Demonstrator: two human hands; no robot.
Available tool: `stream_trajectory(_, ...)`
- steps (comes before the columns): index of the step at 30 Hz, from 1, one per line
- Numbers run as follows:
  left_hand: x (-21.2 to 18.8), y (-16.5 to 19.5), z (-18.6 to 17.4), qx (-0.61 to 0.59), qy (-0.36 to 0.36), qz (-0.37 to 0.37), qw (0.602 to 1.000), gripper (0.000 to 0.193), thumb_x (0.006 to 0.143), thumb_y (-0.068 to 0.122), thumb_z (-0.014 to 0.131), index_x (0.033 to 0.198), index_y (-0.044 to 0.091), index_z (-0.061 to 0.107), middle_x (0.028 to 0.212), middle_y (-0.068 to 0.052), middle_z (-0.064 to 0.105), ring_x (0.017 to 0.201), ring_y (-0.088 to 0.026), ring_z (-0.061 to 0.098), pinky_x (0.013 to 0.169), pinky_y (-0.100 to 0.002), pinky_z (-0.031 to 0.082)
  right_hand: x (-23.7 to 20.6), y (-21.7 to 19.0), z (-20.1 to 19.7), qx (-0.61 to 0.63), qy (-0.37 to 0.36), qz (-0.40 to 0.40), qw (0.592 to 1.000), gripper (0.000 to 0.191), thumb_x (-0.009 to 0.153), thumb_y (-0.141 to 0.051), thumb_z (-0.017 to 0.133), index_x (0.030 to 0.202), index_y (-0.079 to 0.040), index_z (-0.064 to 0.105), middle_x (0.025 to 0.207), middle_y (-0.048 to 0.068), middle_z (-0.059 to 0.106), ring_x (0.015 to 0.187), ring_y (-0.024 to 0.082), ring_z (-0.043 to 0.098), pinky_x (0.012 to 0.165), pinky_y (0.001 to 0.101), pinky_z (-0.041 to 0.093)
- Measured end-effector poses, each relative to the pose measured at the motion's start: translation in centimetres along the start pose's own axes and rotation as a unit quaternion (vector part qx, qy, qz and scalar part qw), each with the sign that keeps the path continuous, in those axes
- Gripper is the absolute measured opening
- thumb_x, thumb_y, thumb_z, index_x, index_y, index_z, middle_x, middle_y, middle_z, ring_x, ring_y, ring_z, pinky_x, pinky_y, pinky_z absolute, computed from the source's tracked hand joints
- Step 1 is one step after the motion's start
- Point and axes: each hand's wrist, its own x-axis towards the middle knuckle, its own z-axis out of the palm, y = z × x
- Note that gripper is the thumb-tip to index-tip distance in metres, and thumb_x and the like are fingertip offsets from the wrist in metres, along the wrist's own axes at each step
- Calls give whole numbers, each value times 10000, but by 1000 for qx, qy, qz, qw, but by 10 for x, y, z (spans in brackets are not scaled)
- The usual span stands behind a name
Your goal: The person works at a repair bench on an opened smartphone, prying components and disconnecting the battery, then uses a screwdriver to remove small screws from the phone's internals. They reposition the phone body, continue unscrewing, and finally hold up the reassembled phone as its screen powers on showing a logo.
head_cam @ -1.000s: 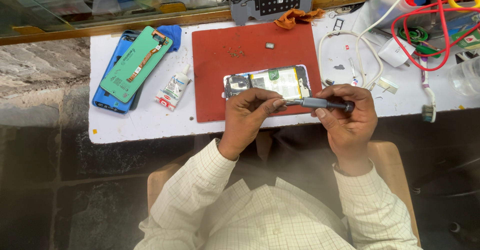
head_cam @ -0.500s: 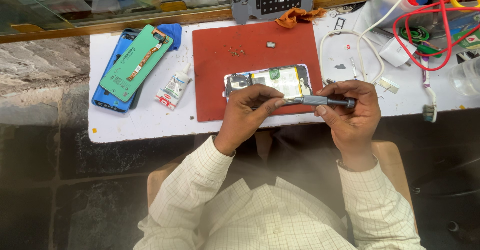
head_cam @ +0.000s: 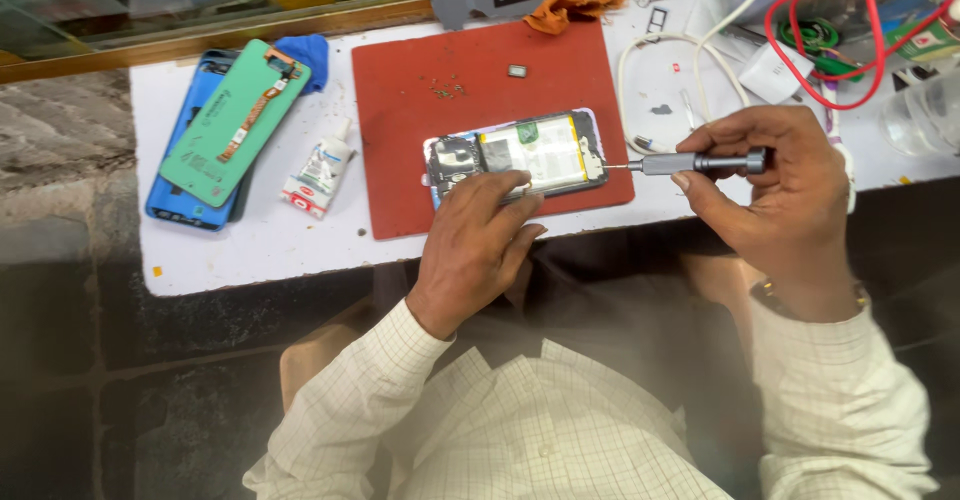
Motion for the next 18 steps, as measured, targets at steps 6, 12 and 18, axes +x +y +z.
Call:
stream_trajectory(6, -1, 3, 23, 54, -11, 58, 997, 293, 912, 77, 749, 1182, 16, 656, 1294, -136, 627, 1248, -342, 594, 1122, -508, 462, 22, -30, -7, -218, -91, -29, 971, 356, 868, 21, 790, 1167, 11, 597, 1048, 103, 714, 915, 174, 729, 801, 291, 595)
stream_trajectory(12, -1, 4, 40, 91, -30, 83, 992, 285, 957, 51, 694, 1232, -19, 664, 1339, -147, 631, 1308, -328, 603, 1156, -495, 470, 35, -40, -1, -217, -133, 5, 967, 358, 856, 2, 788, 1159, 8, 596, 981, 100, 717, 843, 179, 741, 716, 284, 595)
stream_trajectory(18, -25, 8, 34, 35, -12, 134, 990, 275, 879, 19, 716, 1152, -6, 696, 1238, -154, 670, 1199, -328, 651, 1090, -496, 516, 47, -49, 13, -203, -142, -47, 968, 342, 875, -7, 783, 1154, 2, 585, 1004, 93, 713, 860, 176, 743, 763, 275, 605)
